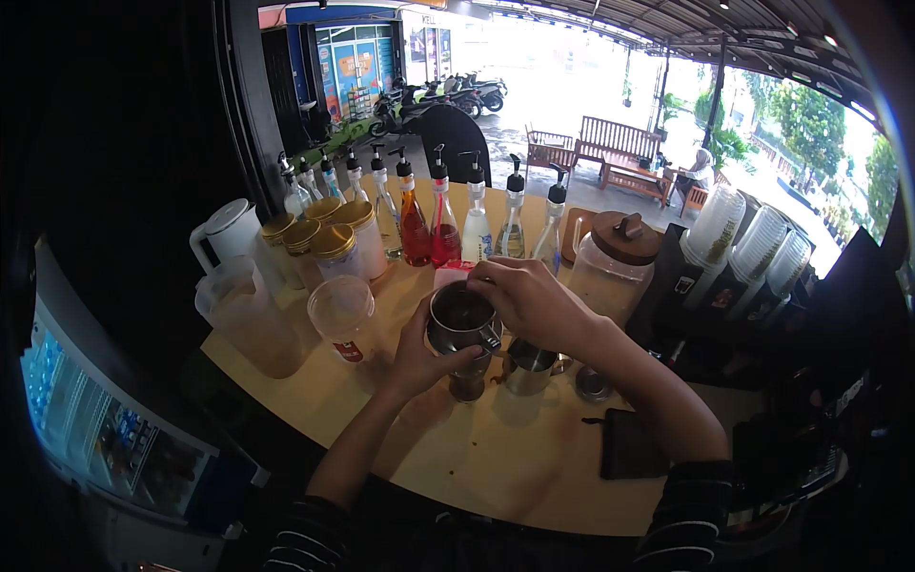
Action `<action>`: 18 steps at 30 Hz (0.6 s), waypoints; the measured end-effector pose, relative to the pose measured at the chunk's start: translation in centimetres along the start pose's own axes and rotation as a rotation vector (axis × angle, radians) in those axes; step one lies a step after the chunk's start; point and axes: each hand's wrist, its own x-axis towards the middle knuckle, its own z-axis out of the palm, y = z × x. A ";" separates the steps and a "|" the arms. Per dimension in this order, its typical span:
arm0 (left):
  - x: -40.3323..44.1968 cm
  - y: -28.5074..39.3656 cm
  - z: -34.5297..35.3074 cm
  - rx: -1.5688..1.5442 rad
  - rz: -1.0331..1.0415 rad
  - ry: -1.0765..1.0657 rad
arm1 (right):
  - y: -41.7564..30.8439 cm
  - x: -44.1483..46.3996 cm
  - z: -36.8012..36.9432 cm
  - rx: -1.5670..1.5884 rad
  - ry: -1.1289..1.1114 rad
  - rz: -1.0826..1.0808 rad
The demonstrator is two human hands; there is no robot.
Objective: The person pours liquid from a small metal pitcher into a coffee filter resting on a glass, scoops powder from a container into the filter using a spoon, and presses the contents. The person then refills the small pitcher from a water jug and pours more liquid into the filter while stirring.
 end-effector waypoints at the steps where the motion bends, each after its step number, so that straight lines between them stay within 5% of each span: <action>1: 0.0 -0.1 0.0 0.000 -0.002 -0.005 | -0.2 0.0 -0.2 0.001 0.003 0.004; 16: -0.1 -0.2 0.0 -0.016 -0.031 0.002 | -0.8 0.0 0.0 -0.044 -0.068 0.082; 18: -0.1 -0.2 0.1 -0.007 -0.030 0.006 | -0.2 0.0 0.1 -0.129 -0.005 -0.062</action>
